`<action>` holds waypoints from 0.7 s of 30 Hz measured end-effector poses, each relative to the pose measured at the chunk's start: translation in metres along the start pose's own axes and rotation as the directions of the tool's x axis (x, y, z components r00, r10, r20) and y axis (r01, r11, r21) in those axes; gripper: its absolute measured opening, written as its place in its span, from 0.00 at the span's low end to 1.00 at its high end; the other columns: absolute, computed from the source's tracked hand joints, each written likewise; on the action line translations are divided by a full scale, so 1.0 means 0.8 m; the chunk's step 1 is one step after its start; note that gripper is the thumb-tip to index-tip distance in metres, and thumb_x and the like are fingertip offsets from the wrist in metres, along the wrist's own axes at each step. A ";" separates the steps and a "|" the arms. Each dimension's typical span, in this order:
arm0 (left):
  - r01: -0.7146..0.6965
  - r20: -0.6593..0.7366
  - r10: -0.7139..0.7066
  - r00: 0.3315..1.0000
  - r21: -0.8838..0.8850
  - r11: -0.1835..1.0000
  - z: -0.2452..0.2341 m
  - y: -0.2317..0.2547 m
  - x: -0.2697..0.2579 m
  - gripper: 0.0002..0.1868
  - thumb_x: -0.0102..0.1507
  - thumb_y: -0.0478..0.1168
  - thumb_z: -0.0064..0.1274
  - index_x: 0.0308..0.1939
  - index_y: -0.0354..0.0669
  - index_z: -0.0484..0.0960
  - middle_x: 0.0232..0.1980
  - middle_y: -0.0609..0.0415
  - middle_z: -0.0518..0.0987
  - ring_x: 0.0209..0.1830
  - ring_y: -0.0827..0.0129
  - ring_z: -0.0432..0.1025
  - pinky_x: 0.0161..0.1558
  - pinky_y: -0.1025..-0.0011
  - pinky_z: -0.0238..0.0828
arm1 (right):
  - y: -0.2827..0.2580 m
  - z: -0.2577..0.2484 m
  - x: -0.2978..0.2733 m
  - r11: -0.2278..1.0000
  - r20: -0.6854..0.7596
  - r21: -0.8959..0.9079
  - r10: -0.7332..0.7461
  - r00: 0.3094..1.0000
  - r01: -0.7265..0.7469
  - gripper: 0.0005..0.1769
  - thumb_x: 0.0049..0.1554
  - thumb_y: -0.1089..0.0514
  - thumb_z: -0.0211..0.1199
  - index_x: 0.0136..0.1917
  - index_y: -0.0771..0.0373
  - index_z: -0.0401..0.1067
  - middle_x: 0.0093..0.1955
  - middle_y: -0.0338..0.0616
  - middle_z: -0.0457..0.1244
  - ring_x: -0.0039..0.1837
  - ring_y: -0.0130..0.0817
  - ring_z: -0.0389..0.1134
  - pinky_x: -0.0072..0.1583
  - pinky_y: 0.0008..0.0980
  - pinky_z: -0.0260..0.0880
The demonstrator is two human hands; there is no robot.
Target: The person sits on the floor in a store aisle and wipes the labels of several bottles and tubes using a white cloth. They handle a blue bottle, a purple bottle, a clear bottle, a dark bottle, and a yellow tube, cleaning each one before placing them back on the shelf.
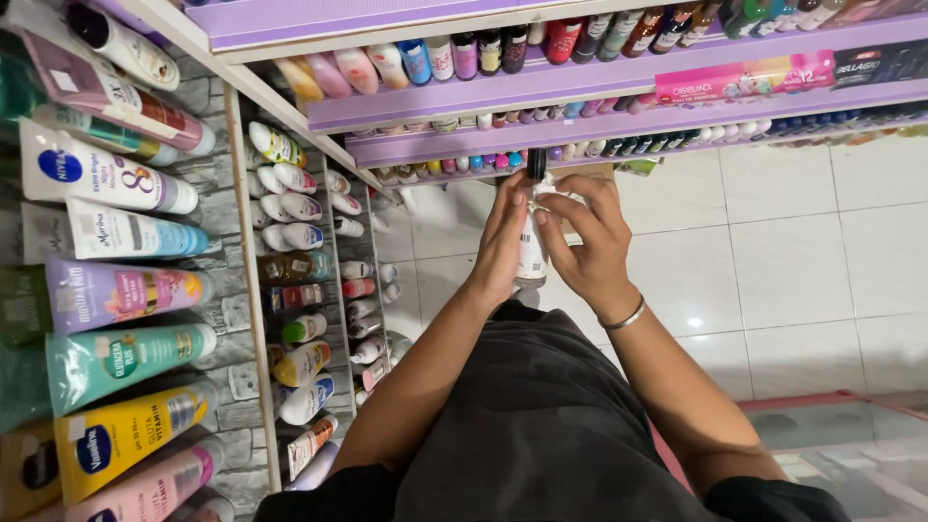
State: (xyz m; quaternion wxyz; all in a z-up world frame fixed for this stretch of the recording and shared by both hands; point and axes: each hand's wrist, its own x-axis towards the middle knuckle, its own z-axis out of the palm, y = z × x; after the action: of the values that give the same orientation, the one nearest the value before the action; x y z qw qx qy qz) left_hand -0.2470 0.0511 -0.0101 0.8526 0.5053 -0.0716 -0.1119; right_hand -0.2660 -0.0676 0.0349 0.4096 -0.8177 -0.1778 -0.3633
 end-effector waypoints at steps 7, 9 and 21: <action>0.011 -0.051 -0.011 0.999 -0.011 1.000 -0.030 0.021 -0.043 0.26 0.75 0.54 0.35 0.72 0.44 0.63 0.40 0.50 0.74 0.33 0.68 0.75 0.34 0.73 0.77 | -0.047 0.037 -0.010 0.968 0.007 0.153 0.201 0.980 -0.199 0.07 0.64 0.67 0.61 0.56 0.68 0.77 0.52 0.54 0.66 0.53 0.56 0.71 0.54 0.49 0.71; -0.032 -0.086 0.041 0.995 0.109 0.994 -0.037 0.027 -0.052 0.26 0.75 0.53 0.34 0.72 0.43 0.63 0.52 0.50 0.70 0.52 0.66 0.64 0.58 0.68 0.62 | -0.063 0.044 -0.022 0.978 -0.026 0.112 0.181 0.983 -0.177 0.07 0.64 0.68 0.61 0.54 0.67 0.78 0.52 0.53 0.66 0.54 0.54 0.71 0.55 0.48 0.71; 0.038 -0.011 -0.041 0.999 -0.163 0.986 -0.039 0.021 -0.078 0.22 0.73 0.57 0.42 0.60 0.44 0.67 0.45 0.53 0.74 0.38 0.75 0.72 0.36 0.77 0.73 | -0.087 0.018 -0.086 0.999 -0.019 -0.009 0.047 0.999 -0.047 0.06 0.59 0.69 0.68 0.51 0.67 0.81 0.51 0.54 0.68 0.54 0.54 0.70 0.56 0.49 0.72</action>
State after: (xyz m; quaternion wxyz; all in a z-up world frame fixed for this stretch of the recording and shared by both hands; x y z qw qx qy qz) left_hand -0.2975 0.1018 -0.0112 0.8892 0.4360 -0.0461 -0.1306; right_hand -0.3467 -0.0140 0.0162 0.4160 -0.8200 -0.1528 -0.3622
